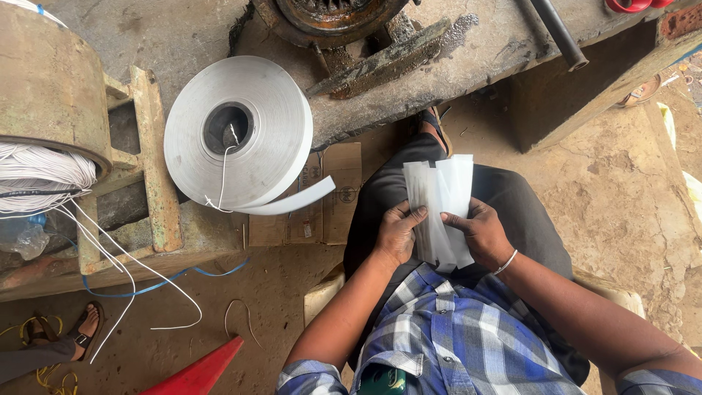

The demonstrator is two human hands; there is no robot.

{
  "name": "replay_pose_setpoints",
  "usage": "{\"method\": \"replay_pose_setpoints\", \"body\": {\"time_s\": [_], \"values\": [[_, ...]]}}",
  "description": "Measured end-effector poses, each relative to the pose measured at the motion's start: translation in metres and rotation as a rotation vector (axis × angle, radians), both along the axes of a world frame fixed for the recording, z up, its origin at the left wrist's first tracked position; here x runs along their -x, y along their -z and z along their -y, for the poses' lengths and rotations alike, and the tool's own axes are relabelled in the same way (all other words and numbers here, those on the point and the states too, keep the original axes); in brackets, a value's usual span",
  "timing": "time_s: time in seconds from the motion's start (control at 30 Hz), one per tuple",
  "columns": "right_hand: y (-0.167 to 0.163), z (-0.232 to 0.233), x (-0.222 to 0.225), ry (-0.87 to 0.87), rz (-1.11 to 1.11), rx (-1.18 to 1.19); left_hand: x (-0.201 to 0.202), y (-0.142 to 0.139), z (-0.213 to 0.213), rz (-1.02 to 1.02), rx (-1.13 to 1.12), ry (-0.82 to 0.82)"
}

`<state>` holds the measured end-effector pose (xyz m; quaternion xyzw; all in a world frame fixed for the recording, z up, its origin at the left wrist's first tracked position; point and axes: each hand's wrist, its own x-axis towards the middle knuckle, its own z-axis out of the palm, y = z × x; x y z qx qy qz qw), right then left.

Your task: The person sits at a workbench and pulls white flat strips from a large roll, aligns and folds a bundle of strips on their lap, and cuts the strips into shorter pieces using red-handled scissors. They stack the cut pieces and place some pieces into the opening of a machine on the bench.

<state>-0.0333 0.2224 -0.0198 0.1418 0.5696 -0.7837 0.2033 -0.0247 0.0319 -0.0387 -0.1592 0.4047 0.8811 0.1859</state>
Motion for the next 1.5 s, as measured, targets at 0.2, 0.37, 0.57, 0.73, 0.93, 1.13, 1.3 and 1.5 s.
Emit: {"method": "replay_pose_setpoints", "body": {"time_s": [0.2, 0.37, 0.57, 0.73, 0.93, 1.13, 1.3, 1.5], "values": [[0.009, 0.000, -0.003, -0.006, -0.064, -0.030, -0.004, 0.023, -0.003, -0.022, -0.015, 0.017], [0.012, 0.001, -0.003, -0.018, -0.005, 0.031, 0.002, 0.043, -0.003, -0.008, 0.026, -0.151], [0.003, 0.000, 0.000, 0.003, 0.049, 0.030, 0.007, 0.025, 0.010, -0.067, -0.005, -0.139], [0.002, 0.002, -0.002, 0.004, 0.013, -0.004, -0.001, 0.012, -0.003, -0.066, 0.003, -0.040], [0.006, 0.002, -0.005, -0.013, -0.057, 0.014, -0.002, 0.012, -0.006, -0.033, -0.009, -0.015], [0.001, 0.003, -0.006, 0.004, -0.089, -0.021, -0.002, 0.012, -0.005, -0.006, -0.009, -0.045], [-0.005, 0.004, -0.005, 0.023, 0.017, 0.113, 0.000, 0.013, -0.002, 0.014, -0.008, -0.067], [-0.016, 0.004, -0.002, 0.007, 0.131, 0.261, 0.001, 0.015, 0.000, -0.023, 0.037, -0.051]]}}
